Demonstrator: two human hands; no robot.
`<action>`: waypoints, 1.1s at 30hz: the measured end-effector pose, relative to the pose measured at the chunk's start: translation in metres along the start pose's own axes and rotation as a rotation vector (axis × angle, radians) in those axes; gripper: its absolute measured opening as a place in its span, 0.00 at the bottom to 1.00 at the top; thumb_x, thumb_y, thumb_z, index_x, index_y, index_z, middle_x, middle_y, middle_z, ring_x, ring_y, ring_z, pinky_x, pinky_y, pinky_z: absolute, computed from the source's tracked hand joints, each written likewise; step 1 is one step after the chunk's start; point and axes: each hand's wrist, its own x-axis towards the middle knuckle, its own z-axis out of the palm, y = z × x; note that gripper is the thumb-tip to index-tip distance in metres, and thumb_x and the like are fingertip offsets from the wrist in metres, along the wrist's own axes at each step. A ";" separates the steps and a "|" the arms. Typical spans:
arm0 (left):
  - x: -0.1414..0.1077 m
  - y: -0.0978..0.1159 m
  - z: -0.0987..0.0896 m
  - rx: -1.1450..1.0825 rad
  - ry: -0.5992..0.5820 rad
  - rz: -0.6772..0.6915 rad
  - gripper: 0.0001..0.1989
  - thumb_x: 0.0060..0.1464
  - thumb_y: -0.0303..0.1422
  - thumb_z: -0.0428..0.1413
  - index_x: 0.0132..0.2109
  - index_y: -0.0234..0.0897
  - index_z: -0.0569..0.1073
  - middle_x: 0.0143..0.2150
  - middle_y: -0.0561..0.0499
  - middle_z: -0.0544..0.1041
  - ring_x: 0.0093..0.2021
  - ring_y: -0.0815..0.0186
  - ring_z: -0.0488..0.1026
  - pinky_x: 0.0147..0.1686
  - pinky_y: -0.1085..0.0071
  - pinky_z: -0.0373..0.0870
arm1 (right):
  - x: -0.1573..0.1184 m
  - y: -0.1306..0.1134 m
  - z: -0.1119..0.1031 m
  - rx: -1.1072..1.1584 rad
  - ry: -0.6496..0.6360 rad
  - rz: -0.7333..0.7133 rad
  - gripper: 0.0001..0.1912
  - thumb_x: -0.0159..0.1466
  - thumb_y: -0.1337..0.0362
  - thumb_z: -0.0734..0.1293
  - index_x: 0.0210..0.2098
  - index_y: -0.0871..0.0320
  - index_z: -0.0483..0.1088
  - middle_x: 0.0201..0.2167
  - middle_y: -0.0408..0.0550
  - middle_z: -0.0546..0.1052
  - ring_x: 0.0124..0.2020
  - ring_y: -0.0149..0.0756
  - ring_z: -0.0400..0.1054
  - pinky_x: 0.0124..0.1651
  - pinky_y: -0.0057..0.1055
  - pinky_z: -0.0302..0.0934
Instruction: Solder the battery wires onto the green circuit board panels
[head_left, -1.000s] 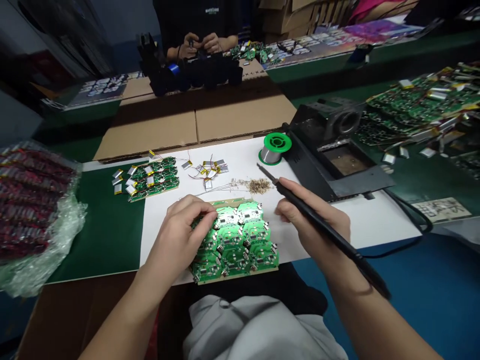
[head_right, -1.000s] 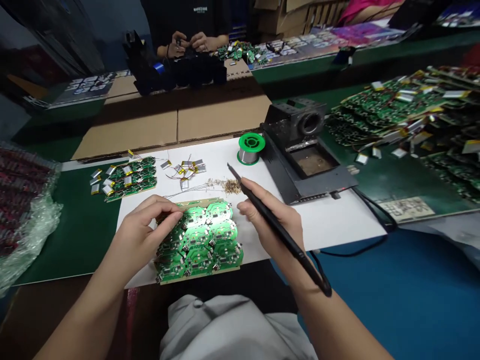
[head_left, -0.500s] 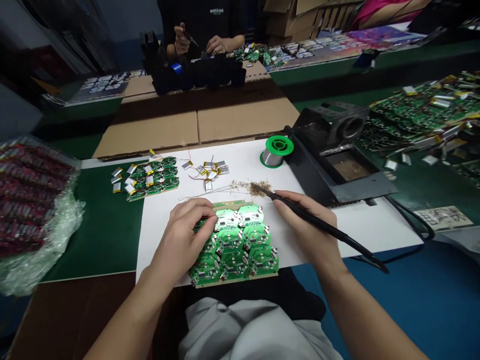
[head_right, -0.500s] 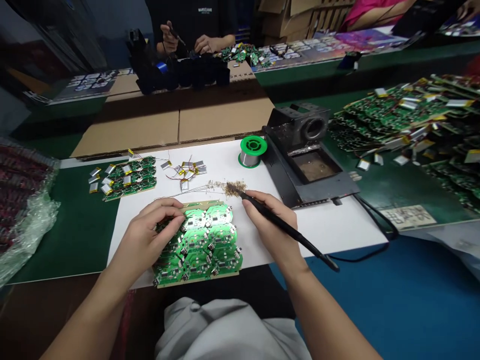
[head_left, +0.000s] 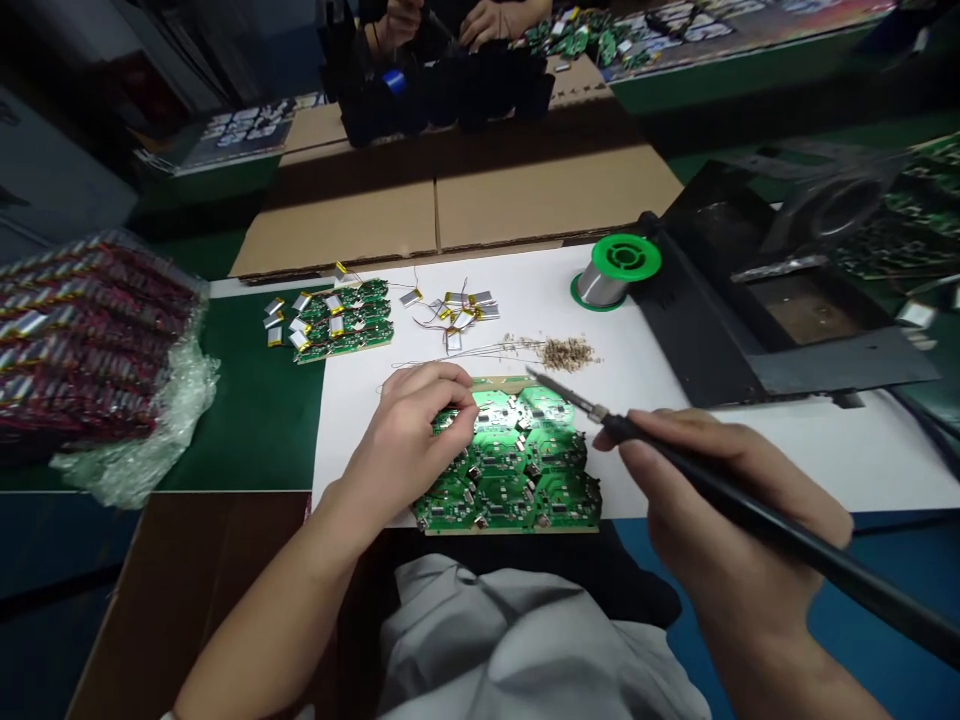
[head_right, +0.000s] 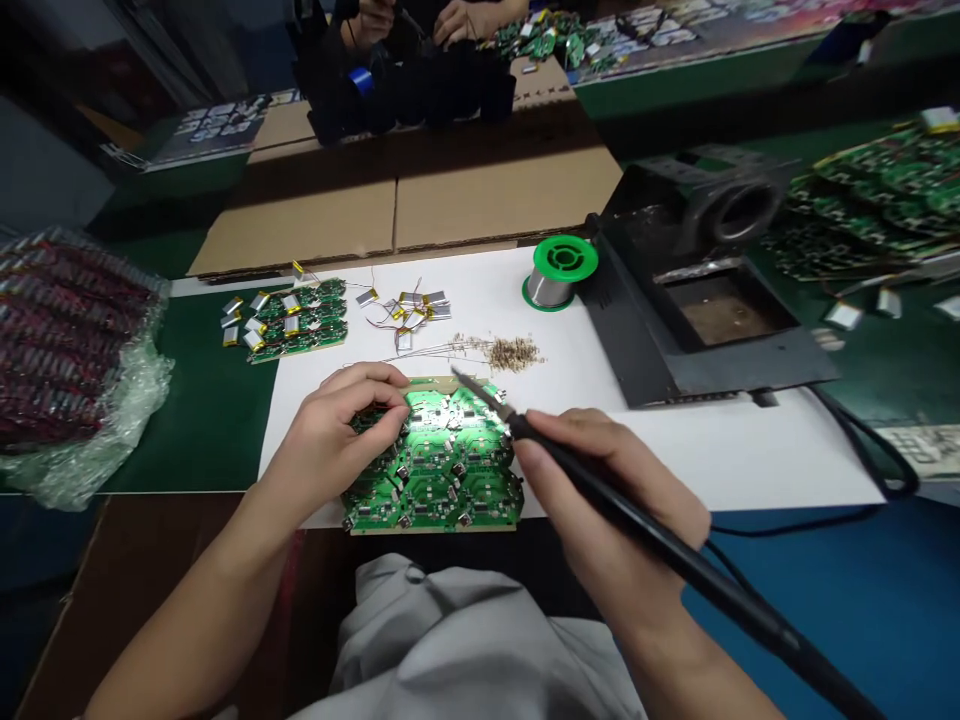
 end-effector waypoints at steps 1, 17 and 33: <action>0.000 0.000 0.000 0.002 -0.001 0.012 0.08 0.63 0.23 0.57 0.37 0.39 0.75 0.46 0.46 0.81 0.50 0.58 0.78 0.57 0.54 0.69 | -0.005 -0.003 0.000 0.027 -0.034 -0.021 0.10 0.62 0.66 0.77 0.42 0.46 0.82 0.36 0.44 0.83 0.37 0.40 0.78 0.40 0.39 0.72; 0.001 -0.001 0.002 -0.037 0.016 0.004 0.09 0.61 0.20 0.57 0.35 0.39 0.74 0.46 0.46 0.82 0.50 0.58 0.79 0.56 0.57 0.71 | -0.013 -0.009 0.006 0.000 -0.258 -0.175 0.19 0.64 0.73 0.73 0.49 0.44 0.80 0.35 0.43 0.82 0.33 0.38 0.78 0.36 0.37 0.75; -0.001 -0.001 0.003 -0.030 0.028 0.025 0.10 0.61 0.19 0.57 0.36 0.39 0.74 0.46 0.46 0.82 0.49 0.59 0.79 0.54 0.58 0.72 | -0.012 0.007 0.005 -0.015 -0.357 -0.398 0.28 0.60 0.76 0.73 0.56 0.45 0.78 0.34 0.45 0.82 0.35 0.45 0.80 0.37 0.42 0.77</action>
